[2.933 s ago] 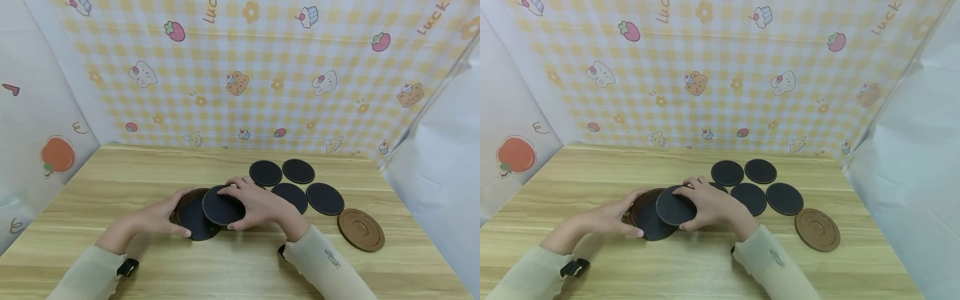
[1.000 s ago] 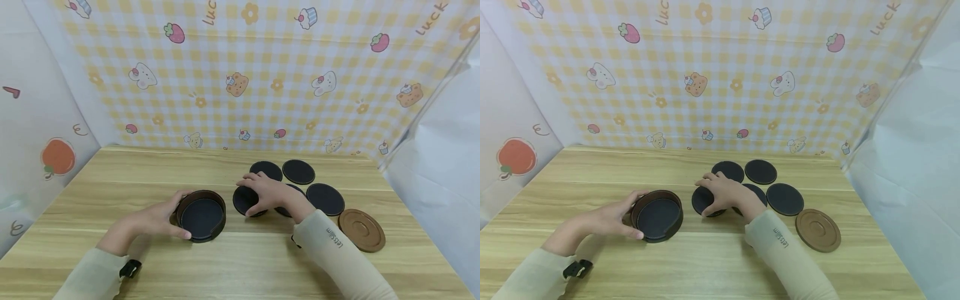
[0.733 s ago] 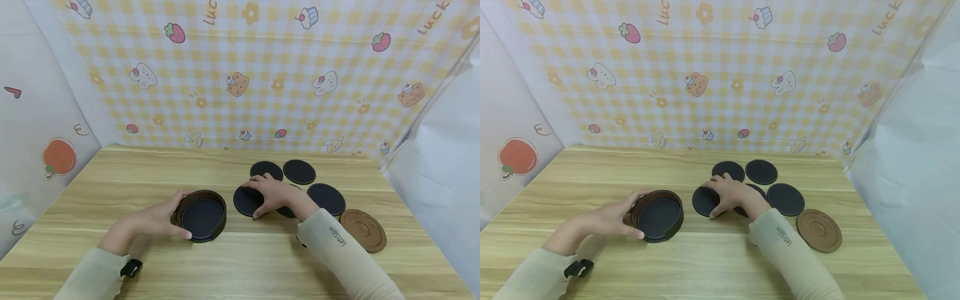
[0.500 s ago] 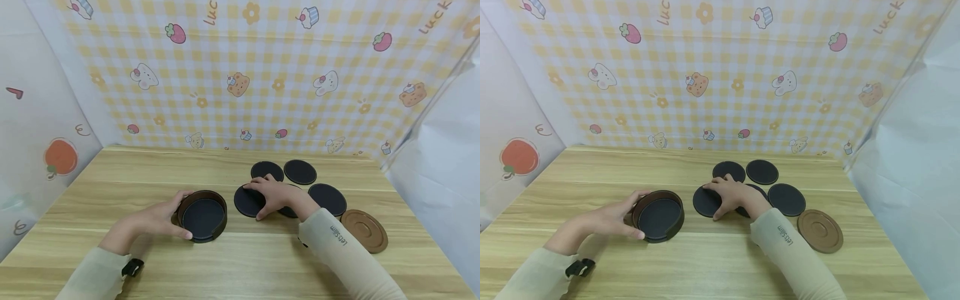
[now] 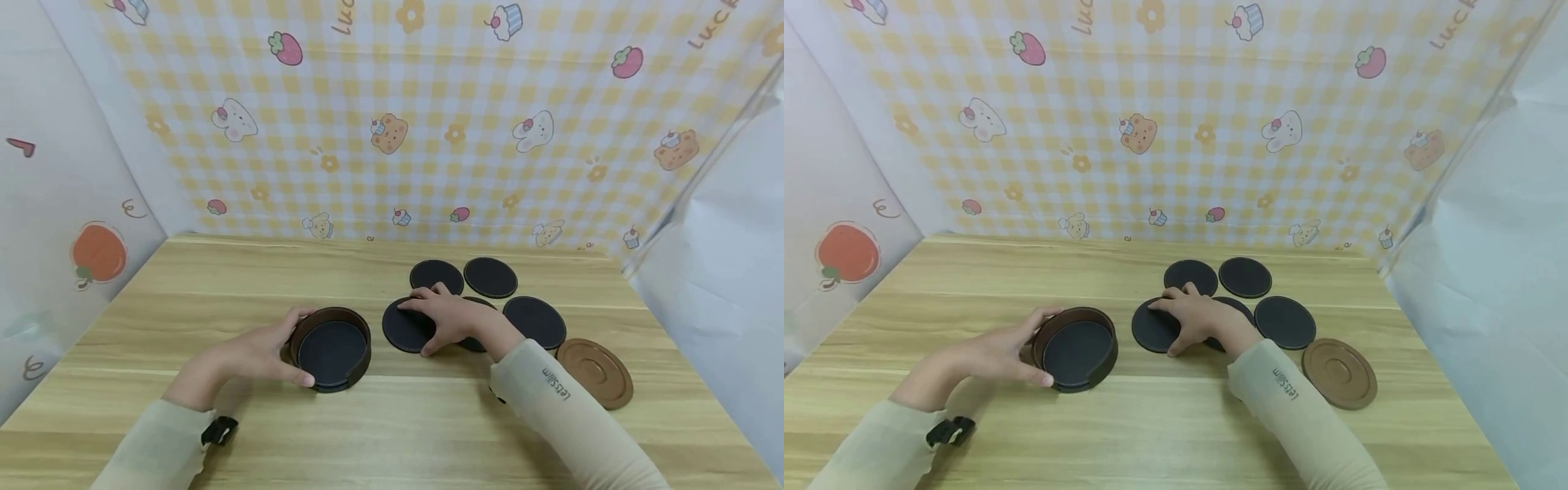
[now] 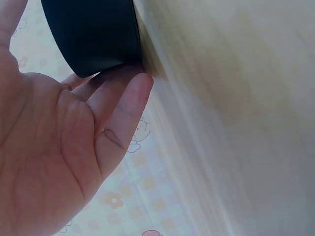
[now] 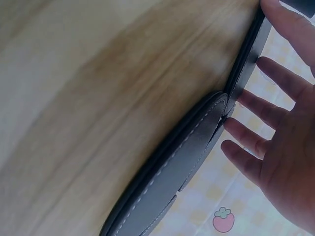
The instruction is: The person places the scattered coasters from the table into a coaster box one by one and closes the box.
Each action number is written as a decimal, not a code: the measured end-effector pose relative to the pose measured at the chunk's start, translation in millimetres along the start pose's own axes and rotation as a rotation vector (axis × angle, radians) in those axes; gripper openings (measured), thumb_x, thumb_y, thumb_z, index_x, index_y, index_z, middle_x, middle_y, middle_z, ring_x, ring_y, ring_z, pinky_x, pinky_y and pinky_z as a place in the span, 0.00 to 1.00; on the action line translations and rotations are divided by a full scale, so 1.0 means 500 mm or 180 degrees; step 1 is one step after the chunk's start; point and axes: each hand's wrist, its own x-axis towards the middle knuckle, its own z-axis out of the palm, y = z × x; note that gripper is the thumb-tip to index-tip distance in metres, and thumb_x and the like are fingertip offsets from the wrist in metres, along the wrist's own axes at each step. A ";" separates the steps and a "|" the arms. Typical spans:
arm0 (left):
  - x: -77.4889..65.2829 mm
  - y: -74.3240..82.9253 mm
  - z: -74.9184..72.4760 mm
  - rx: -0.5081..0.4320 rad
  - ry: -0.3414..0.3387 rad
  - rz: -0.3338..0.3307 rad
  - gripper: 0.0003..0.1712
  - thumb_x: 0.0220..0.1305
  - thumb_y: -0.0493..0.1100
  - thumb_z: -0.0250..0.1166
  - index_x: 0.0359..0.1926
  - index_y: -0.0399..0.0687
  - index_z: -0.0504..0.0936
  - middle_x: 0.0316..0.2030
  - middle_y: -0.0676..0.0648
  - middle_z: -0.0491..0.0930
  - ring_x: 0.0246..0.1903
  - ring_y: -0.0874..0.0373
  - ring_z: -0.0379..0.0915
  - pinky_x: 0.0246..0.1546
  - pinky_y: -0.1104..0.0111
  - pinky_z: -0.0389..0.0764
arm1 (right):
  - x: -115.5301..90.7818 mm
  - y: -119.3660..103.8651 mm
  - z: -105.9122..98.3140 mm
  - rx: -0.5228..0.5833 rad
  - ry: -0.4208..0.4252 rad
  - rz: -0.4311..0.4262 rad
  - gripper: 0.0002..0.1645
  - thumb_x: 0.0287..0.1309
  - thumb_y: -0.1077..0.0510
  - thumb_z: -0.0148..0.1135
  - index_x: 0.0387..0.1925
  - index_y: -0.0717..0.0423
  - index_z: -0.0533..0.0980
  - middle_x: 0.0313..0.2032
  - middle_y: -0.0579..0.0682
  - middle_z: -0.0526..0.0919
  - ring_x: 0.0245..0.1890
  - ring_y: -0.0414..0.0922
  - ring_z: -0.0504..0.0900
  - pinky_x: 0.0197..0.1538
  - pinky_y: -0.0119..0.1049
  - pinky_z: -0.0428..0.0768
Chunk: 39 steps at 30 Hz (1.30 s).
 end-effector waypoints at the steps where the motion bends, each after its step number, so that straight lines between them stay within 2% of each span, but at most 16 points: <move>1: 0.000 0.001 0.000 -0.0006 -0.0004 0.0001 0.65 0.50 0.60 0.77 0.76 0.51 0.44 0.70 0.31 0.63 0.65 0.33 0.66 0.59 0.39 0.69 | 0.000 0.000 0.000 -0.0018 0.0008 -0.0005 0.53 0.48 0.43 0.78 0.73 0.39 0.62 0.75 0.52 0.56 0.69 0.56 0.57 0.62 0.56 0.72; 14: 0.001 -0.003 0.002 0.0057 0.0024 -0.0020 0.64 0.49 0.61 0.77 0.76 0.53 0.45 0.67 0.34 0.69 0.62 0.36 0.70 0.58 0.40 0.70 | -0.009 0.003 0.005 0.0007 0.0116 -0.0128 0.50 0.48 0.43 0.77 0.71 0.40 0.65 0.72 0.54 0.61 0.67 0.56 0.59 0.63 0.56 0.71; 27: 0.001 -0.001 0.001 0.0083 0.0025 -0.0062 0.65 0.48 0.61 0.78 0.76 0.52 0.45 0.68 0.33 0.68 0.62 0.35 0.69 0.59 0.39 0.69 | -0.018 0.005 0.008 0.0108 0.0181 -0.0172 0.48 0.49 0.41 0.76 0.71 0.39 0.66 0.72 0.53 0.60 0.69 0.55 0.59 0.63 0.56 0.71; 39: 0.000 -0.003 0.002 0.0060 0.0025 -0.0068 0.65 0.49 0.61 0.77 0.76 0.53 0.45 0.68 0.34 0.67 0.63 0.35 0.69 0.59 0.40 0.70 | -0.034 0.000 0.008 0.0229 0.0326 -0.0224 0.47 0.50 0.40 0.74 0.70 0.43 0.67 0.72 0.55 0.60 0.69 0.55 0.60 0.63 0.56 0.71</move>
